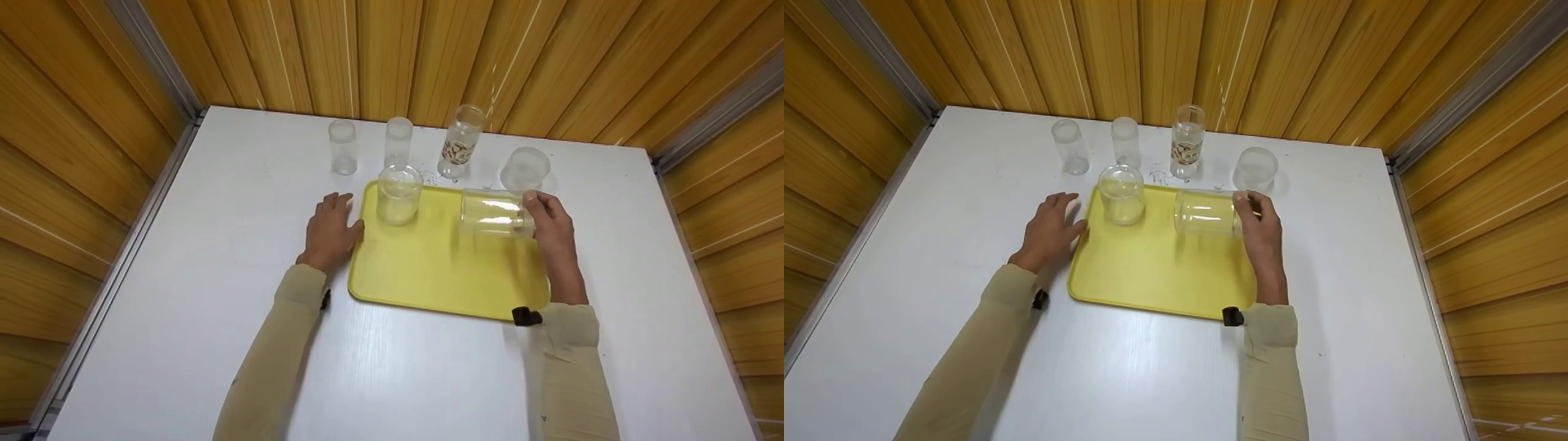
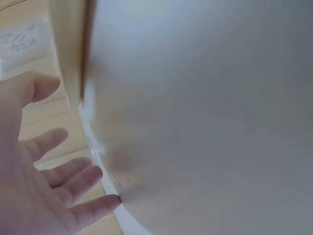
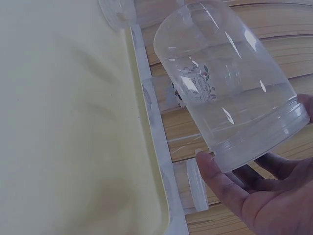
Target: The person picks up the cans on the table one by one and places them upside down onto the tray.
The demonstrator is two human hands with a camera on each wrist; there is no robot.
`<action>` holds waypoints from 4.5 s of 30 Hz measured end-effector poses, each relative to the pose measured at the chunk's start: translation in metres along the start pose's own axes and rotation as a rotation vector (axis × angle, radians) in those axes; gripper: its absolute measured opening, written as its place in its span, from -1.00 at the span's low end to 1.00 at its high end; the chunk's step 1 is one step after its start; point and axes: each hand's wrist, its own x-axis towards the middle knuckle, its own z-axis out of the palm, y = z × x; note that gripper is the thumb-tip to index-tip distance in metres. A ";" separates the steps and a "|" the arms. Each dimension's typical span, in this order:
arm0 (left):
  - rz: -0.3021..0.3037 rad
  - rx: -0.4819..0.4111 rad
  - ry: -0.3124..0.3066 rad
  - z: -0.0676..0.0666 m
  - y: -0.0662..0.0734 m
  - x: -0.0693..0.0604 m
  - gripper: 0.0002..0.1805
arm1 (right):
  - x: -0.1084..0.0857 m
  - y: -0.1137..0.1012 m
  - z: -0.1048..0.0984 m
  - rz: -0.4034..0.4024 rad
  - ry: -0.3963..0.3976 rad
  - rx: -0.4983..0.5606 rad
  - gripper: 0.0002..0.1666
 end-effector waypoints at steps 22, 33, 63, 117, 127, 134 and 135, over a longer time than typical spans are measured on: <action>0.386 -0.736 0.218 -0.002 0.093 -0.022 -0.13 | -0.009 0.000 0.016 -0.016 -0.068 0.230 -0.30; 0.304 -0.955 -0.093 0.017 0.119 -0.020 -0.08 | -0.015 -0.003 0.016 -0.020 -0.090 0.307 -0.30; 0.245 -0.958 -0.177 0.036 0.135 -0.014 -0.13 | -0.020 0.000 0.023 -0.061 -0.122 0.294 -0.24; 0.243 -0.880 -0.076 0.010 0.121 -0.018 -0.20 | 0.019 0.014 -0.031 -0.118 -0.045 -0.403 -0.09; 0.262 -0.840 -0.055 0.005 0.117 -0.020 -0.18 | 0.018 0.019 -0.037 -0.143 -0.060 -0.435 -0.07; 0.270 -0.767 -0.041 0.004 0.113 -0.020 -0.16 | 0.019 0.018 -0.039 -0.151 -0.062 -0.460 -0.07; 0.271 -0.753 -0.038 0.003 0.113 -0.020 -0.16 | 0.019 0.018 -0.040 -0.153 -0.060 -0.467 -0.08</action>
